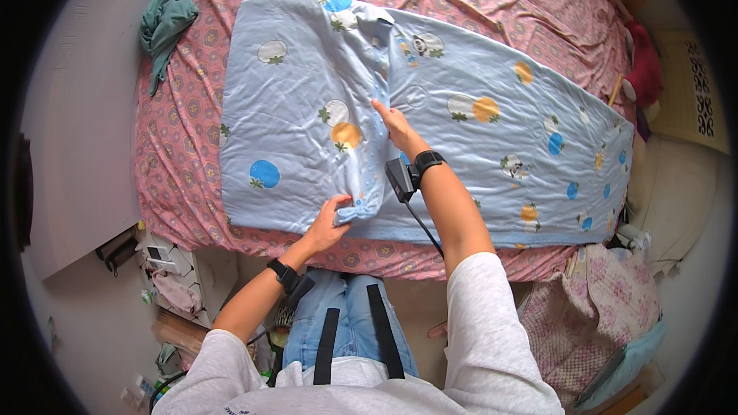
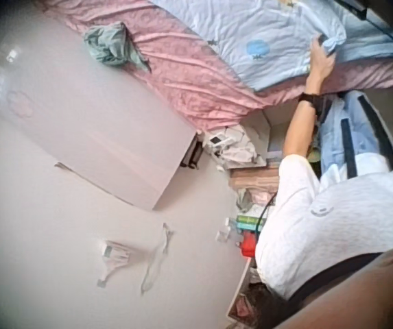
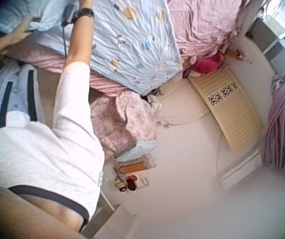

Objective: The person folds a blue patterned blanket and a light blue towel on a bed, placing them in a stack, and briefly handles a wooden pole.

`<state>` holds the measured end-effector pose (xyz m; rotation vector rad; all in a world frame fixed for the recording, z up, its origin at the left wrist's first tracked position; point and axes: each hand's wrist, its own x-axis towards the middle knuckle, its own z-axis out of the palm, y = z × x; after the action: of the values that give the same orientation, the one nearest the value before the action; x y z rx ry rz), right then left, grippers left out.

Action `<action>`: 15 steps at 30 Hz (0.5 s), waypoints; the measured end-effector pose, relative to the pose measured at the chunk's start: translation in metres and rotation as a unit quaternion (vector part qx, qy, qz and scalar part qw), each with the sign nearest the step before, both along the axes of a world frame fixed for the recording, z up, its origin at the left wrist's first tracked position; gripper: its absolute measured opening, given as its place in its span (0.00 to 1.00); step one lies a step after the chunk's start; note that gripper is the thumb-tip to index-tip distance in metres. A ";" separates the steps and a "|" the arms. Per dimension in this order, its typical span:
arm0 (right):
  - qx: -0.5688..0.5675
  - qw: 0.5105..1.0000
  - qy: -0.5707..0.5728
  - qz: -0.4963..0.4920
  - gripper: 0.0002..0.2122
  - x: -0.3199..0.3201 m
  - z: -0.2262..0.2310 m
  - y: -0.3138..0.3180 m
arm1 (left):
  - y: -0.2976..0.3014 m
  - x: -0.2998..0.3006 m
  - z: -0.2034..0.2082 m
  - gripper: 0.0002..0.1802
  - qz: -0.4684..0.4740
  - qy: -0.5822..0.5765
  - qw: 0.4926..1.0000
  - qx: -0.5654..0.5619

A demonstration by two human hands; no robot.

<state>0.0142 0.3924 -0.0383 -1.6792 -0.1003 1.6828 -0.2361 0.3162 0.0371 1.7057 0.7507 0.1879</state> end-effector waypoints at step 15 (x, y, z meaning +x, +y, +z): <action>0.059 0.995 -0.073 0.016 0.09 0.075 0.065 0.156 | 0.034 0.001 0.034 0.14 -0.138 -0.027 0.989 -0.053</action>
<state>0.0892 0.5487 0.0265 -1.7174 -0.2929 1.5445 -0.2347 0.3505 0.0707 1.6770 0.4685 0.0023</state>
